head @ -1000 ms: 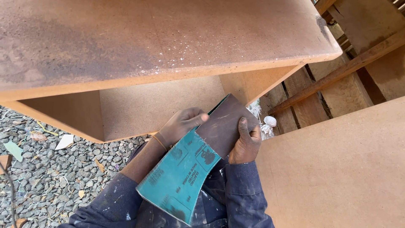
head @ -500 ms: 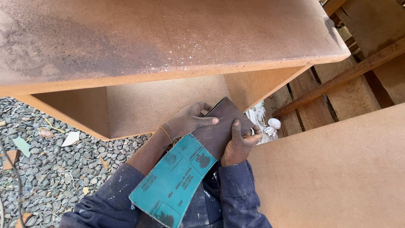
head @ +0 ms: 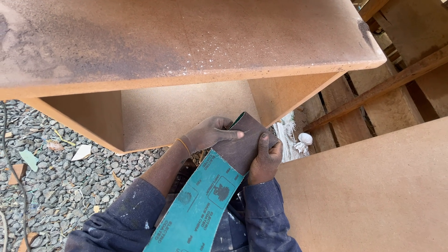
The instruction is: The person uses an electric sander to smooth the surface of a wooden board. They then switch to using a piece of sandpaper by hand to sand the edges and corners of the board.
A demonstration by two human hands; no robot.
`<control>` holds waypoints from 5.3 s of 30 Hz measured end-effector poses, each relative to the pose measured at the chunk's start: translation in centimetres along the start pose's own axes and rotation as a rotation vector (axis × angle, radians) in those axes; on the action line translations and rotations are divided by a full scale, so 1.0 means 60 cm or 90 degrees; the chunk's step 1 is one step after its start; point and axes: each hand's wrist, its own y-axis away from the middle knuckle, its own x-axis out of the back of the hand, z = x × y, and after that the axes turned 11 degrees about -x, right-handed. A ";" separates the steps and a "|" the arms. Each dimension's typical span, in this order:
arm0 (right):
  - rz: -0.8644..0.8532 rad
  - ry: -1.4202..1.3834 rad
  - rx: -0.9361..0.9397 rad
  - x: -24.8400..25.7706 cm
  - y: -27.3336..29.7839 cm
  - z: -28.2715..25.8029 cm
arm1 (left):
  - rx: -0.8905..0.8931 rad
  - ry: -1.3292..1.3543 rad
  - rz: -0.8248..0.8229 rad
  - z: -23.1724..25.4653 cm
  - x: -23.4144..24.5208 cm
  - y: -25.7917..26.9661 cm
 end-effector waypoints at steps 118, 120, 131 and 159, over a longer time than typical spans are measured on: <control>-0.192 0.073 -0.023 -0.107 -0.028 -0.004 | -0.105 -0.066 0.284 -0.127 0.044 -0.038; -0.192 0.078 -0.026 -0.109 -0.023 -0.010 | -0.123 -0.048 0.287 -0.145 0.058 -0.037; -0.193 0.012 -0.075 -0.093 -0.040 0.028 | -0.136 -0.149 0.238 -0.121 0.065 -0.039; -0.154 -0.005 -0.133 -0.048 -0.042 0.040 | -0.105 -0.251 0.221 -0.052 -0.003 -0.023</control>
